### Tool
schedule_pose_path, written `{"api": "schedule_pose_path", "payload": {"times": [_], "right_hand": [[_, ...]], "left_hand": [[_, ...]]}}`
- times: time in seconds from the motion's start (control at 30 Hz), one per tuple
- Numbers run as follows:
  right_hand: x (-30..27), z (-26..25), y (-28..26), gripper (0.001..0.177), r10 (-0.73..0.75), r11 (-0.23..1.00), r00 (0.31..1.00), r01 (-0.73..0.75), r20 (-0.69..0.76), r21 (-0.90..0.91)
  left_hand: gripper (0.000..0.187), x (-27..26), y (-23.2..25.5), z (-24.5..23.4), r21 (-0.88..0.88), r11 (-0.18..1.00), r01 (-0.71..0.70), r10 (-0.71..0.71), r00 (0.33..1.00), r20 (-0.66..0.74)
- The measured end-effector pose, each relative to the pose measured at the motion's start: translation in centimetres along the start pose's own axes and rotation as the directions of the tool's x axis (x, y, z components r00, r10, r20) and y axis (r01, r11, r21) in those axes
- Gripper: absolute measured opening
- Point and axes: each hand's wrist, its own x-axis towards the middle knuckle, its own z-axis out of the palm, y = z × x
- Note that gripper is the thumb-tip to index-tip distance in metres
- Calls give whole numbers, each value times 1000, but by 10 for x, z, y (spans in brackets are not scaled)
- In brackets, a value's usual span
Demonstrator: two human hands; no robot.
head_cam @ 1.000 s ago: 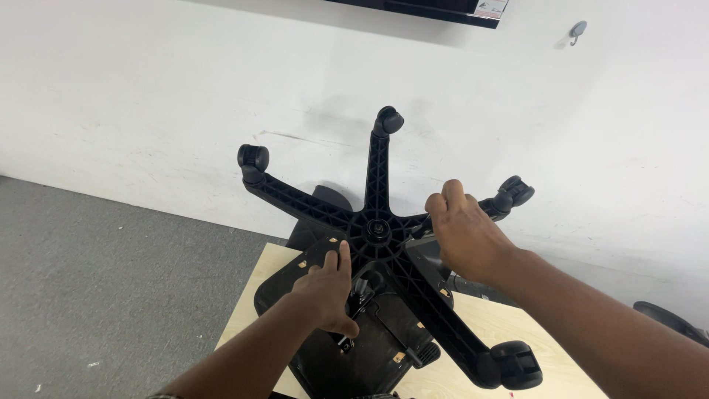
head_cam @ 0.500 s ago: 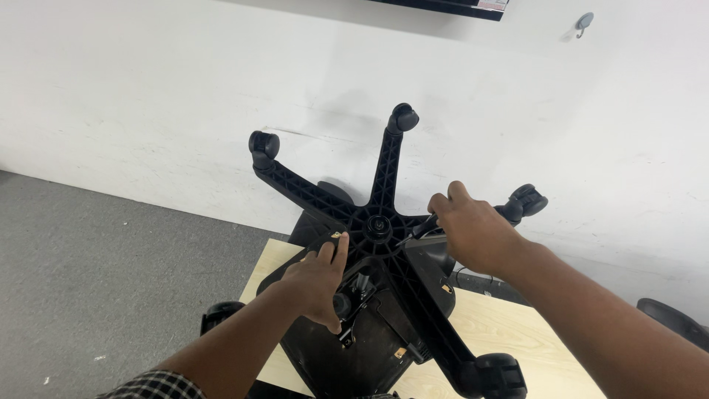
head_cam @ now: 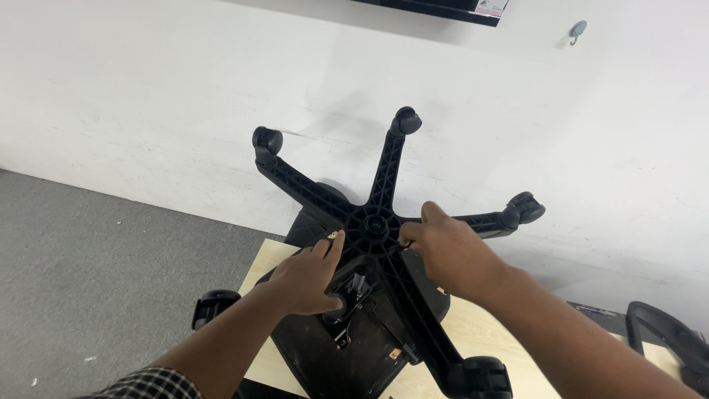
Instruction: The person uses a screwdriver to tighten screws on the underside of an office chair seat, then attaches the five-star base with casters to the chair's gas lift. The person secures the base by tightening a central bolt.
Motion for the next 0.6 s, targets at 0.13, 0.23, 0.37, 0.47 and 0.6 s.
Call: {"api": "schedule_pose_path", "payload": {"times": [0.13,0.23,0.37,0.47,0.6], "right_hand": [[0,4,-20,23,98,995,995,-97,-18,28],[-2,0,-29,28,170,984,985,-170,5,56],[-4,-5,-29,30,211,975,973,-216,90,44],[-6,-6,-27,34,199,975,975,-207,97,75],[-6,-9,-26,34,142,983,990,-143,17,111]], "left_hand": [[121,-1,-7,4,32,999,-23,25,999,-48],[119,-3,-9,4,9,1000,8,-8,999,-35],[121,-9,-8,-3,30,997,77,-78,996,40],[114,-23,-9,-9,112,988,105,-116,988,101],[68,-45,-10,-16,138,988,70,-62,996,-60]]}}
